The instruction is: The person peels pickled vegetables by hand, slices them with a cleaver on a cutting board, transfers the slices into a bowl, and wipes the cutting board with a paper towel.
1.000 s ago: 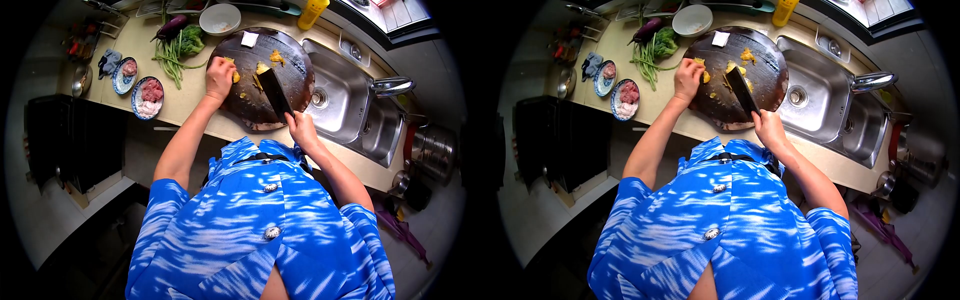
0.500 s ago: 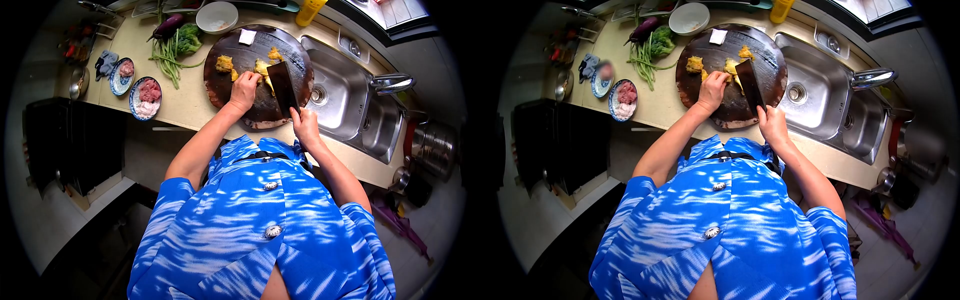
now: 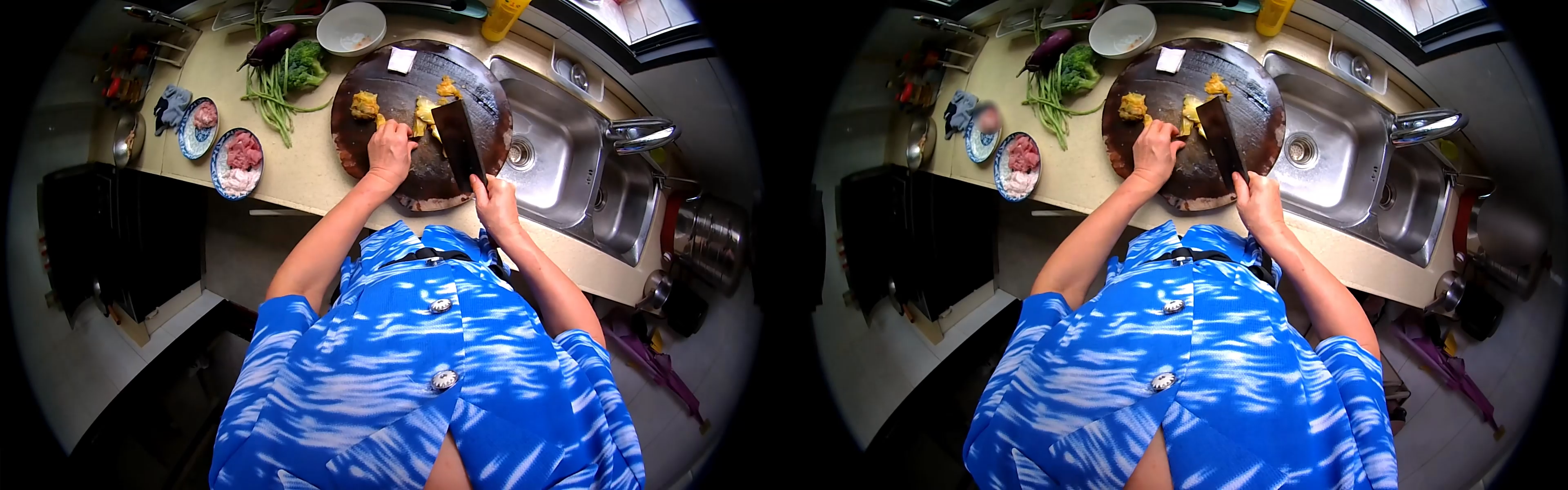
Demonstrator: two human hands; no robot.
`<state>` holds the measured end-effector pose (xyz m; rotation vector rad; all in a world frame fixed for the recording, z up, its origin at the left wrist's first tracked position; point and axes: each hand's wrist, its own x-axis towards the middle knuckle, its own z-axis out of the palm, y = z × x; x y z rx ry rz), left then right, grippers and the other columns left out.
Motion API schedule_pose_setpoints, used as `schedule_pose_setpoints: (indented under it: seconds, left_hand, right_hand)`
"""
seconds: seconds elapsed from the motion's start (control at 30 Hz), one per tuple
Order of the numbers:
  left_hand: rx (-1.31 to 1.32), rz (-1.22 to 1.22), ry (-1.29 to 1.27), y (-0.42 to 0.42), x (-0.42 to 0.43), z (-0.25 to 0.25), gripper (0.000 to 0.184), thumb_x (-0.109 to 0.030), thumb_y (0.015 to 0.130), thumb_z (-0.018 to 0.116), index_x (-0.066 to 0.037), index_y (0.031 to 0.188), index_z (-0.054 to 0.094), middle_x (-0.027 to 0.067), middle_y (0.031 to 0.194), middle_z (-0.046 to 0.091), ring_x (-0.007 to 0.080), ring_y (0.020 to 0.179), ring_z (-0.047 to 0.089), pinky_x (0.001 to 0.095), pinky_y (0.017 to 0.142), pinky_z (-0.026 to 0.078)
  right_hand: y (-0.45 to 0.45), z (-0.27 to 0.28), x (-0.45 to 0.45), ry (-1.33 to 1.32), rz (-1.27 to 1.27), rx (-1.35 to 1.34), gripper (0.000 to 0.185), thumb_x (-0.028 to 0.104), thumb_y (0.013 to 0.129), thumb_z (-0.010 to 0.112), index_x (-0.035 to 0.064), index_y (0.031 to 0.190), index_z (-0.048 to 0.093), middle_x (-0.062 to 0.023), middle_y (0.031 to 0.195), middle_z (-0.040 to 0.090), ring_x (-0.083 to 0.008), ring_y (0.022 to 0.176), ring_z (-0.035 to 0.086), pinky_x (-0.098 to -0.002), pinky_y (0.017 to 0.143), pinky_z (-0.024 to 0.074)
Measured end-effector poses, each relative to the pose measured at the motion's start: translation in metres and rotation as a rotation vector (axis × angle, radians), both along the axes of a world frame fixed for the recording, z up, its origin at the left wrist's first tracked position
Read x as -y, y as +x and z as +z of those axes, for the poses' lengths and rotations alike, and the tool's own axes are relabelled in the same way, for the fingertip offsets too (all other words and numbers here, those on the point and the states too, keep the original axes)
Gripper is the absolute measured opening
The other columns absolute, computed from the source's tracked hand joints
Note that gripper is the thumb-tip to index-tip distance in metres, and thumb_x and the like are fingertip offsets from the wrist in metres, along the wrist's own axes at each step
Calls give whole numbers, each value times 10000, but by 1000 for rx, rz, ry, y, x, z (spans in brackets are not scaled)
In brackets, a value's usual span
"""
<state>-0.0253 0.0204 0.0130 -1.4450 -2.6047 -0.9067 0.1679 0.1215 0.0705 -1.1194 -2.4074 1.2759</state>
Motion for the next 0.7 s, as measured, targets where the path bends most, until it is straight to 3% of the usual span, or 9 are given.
schedule_pose_setpoints:
  seconds: [0.37,0.5,0.67,0.7]
  left_hand:
    - [221,6,86,-2,0,-11,79,-53,724,664,-64,734,586,102,780,548,309,775,582,397,673,474]
    - [187,25,97,2,-1,-17,68,-48,730,654,-58,735,587,105,777,561,312,740,590,391,666,479]
    - [493,97,39,-4,1,-18,79,-97,745,658,-27,720,632,126,726,595,289,678,606,369,618,480]
    - [424,27,19,-5,3,-12,85,-102,759,658,-27,722,647,127,735,603,282,679,607,358,608,477]
  right_hand:
    - [0,-1,4,-29,17,22,292,185,871,584,-52,703,607,-267,591,526,-418,564,572,-453,495,405]
    - [-3,1,5,-20,21,20,303,188,874,580,-53,692,603,-263,582,525,-417,557,570,-451,492,402]
    - [-3,0,5,-32,10,6,304,190,875,582,-50,689,599,-261,579,523,-419,552,565,-451,492,400]
    - [-2,0,5,-52,7,12,302,189,874,583,-50,690,599,-261,582,525,-422,558,564,-453,494,400]
